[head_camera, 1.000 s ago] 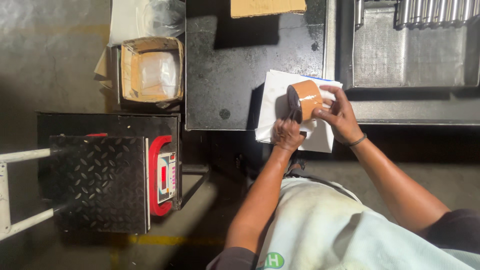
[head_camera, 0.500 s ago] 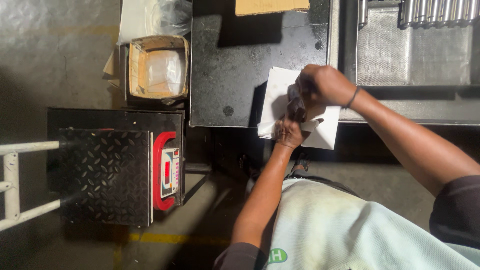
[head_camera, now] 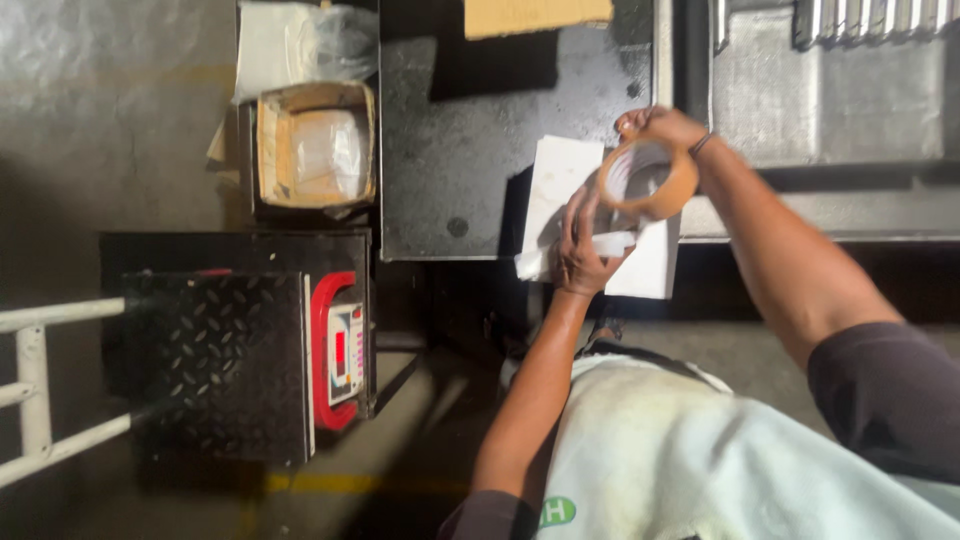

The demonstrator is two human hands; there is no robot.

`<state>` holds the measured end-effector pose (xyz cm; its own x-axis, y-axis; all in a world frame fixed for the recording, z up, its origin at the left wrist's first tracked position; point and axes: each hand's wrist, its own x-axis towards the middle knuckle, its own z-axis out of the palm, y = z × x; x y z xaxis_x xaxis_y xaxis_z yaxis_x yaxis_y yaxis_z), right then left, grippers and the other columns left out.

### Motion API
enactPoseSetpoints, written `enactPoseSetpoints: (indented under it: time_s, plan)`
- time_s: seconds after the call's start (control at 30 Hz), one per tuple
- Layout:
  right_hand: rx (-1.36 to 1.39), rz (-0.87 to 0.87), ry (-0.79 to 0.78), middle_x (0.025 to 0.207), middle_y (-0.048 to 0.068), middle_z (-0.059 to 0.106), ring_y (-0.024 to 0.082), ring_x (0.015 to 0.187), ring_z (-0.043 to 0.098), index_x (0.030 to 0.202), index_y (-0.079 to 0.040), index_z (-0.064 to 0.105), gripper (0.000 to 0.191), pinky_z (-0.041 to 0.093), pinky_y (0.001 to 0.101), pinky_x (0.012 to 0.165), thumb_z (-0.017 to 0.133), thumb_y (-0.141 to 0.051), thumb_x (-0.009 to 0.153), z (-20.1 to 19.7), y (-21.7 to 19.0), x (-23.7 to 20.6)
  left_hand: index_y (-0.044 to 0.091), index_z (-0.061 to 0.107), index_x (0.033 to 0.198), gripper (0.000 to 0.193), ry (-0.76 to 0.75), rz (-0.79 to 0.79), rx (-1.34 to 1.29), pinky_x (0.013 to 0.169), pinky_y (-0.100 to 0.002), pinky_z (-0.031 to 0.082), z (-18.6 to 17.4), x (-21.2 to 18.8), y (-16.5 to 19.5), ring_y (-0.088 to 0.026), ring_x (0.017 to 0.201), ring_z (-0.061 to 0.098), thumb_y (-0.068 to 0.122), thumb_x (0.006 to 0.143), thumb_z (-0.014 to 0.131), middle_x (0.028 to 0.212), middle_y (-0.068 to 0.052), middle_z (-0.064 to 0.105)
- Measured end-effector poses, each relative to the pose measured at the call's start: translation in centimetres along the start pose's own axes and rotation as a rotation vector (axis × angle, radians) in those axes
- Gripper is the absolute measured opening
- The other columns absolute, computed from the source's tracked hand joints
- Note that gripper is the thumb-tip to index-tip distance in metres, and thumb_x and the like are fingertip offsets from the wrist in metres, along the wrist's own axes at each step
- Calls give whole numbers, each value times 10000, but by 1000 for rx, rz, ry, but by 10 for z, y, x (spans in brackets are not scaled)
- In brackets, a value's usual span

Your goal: The person picks cylindrical metal parts from a tray, wraps each one in a small plastic bag, and places them into a cardboard box. After filling the box, the person closes it and seals it with packing tape before stacking it with other finished boxes.

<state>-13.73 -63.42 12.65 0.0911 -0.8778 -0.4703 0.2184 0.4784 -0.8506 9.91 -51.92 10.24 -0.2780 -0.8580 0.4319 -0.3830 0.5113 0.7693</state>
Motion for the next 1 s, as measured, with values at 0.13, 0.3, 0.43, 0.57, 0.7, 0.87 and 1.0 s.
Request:
enactPoseSetpoints:
  time_s: [0.13, 0.3, 0.43, 0.57, 0.7, 0.87, 1.0]
  plan:
    - [-444, 231, 57, 899, 90, 736, 261, 804, 714, 1037, -31, 671, 238, 580, 341, 681, 589, -14, 814, 12, -15, 2, 44, 513, 1349, 817, 55, 74, -50, 972, -442, 595, 4, -1, 1, -358, 1236, 615, 437, 743, 895, 1359, -207, 506]
    - [-1183, -60, 83, 852, 199, 730, 328, 811, 725, 905, 8, 758, 175, 553, 393, 704, 739, -1, 732, 46, -19, -14, -51, 528, 1291, 833, 16, 99, -13, 884, -416, 605, 12, -9, -12, -381, 1026, 708, 438, 730, 901, 1213, -242, 640]
    - [-1234, -540, 292, 774, 219, 702, 346, 713, 723, 878, 36, 655, 110, 579, 414, 674, 705, 9, 784, 54, -20, -17, -61, 551, 1286, 854, -89, 64, 36, 784, -454, 581, 19, -16, -25, -387, 865, 727, 441, 691, 902, 1001, -225, 711]
    - [-1245, -720, 333, 798, 216, 704, 348, 694, 719, 995, 23, 614, 106, 583, 416, 648, 683, 8, 916, 53, -15, 1, -84, 568, 1356, 916, -168, 20, 79, 701, -476, 570, 22, -19, -30, -382, 766, 716, 391, 638, 880, 887, -215, 725]
    - [-1250, -619, 285, 815, 209, 709, 368, 691, 724, 1004, 13, 601, 116, 595, 436, 667, 623, 33, 892, 51, -7, 21, -62, 576, 1250, 787, -90, 33, 52, 702, -463, 583, 18, -16, -25, -368, 743, 708, 456, 741, 879, 905, -202, 710]
    - [-1220, -553, 480, 878, 208, 728, 429, 818, 713, 986, -27, 653, 94, 582, 496, 766, 661, -29, 893, 46, -5, 35, -52, 547, 1016, 773, -7, -77, 134, 566, -484, 537, 15, -7, -9, -410, 600, 644, 562, 699, 894, 734, -189, 615]
    - [-1298, -203, 436, 918, 273, 709, 458, 871, 692, 978, -69, 727, 209, 564, 515, 796, 771, -138, 785, 45, -6, 48, -104, 535, 1091, 778, 52, -130, 133, 586, -492, 536, 13, -2, -1, -428, 655, 643, 511, 741, 857, 831, -217, 607]
